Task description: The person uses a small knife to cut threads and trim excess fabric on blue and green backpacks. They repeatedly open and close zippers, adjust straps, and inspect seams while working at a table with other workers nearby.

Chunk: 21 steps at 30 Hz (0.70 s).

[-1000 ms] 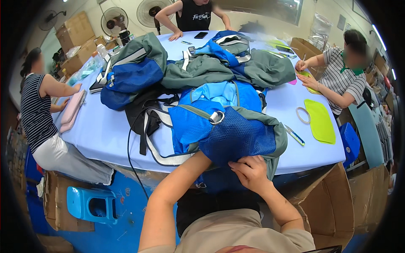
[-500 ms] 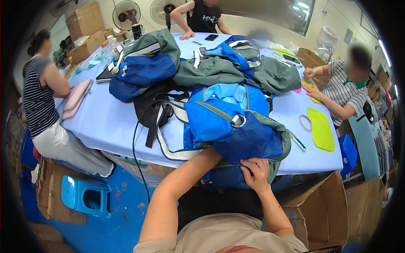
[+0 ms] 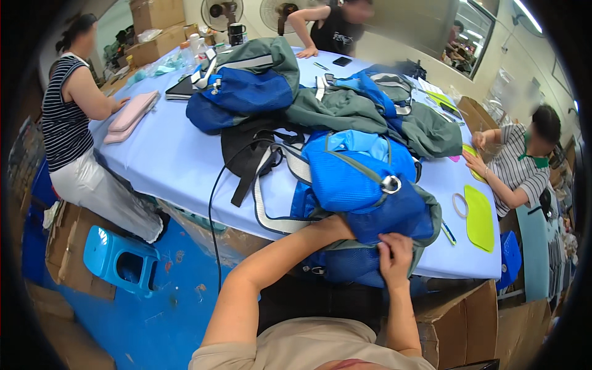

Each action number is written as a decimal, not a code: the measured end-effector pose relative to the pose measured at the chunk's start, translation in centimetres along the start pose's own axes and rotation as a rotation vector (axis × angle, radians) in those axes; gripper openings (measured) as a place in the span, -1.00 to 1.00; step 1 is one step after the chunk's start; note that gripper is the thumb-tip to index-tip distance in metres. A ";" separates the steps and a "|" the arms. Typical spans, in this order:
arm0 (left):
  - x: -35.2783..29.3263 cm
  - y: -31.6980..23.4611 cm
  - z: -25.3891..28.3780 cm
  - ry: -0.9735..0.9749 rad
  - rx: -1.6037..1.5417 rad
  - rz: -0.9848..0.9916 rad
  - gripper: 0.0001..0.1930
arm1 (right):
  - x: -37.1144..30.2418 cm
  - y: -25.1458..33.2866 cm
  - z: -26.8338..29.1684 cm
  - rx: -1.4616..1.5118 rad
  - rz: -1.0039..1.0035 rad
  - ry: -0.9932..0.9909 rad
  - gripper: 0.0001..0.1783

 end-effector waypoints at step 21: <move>0.9 -5.8 19.4 -0.284 0.026 0.613 -0.56 | 2.4 -5.9 -0.6 0.093 -0.222 -0.037 -0.89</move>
Point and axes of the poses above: each hand's wrist, its own x-axis towards the middle knuckle, its own z-axis out of the back of the hand, y = z × x, the point moved 5 cm from there along x, towards the middle knuckle, and after that the axes turned 14 degrees about -x, right-handed, at the moved point
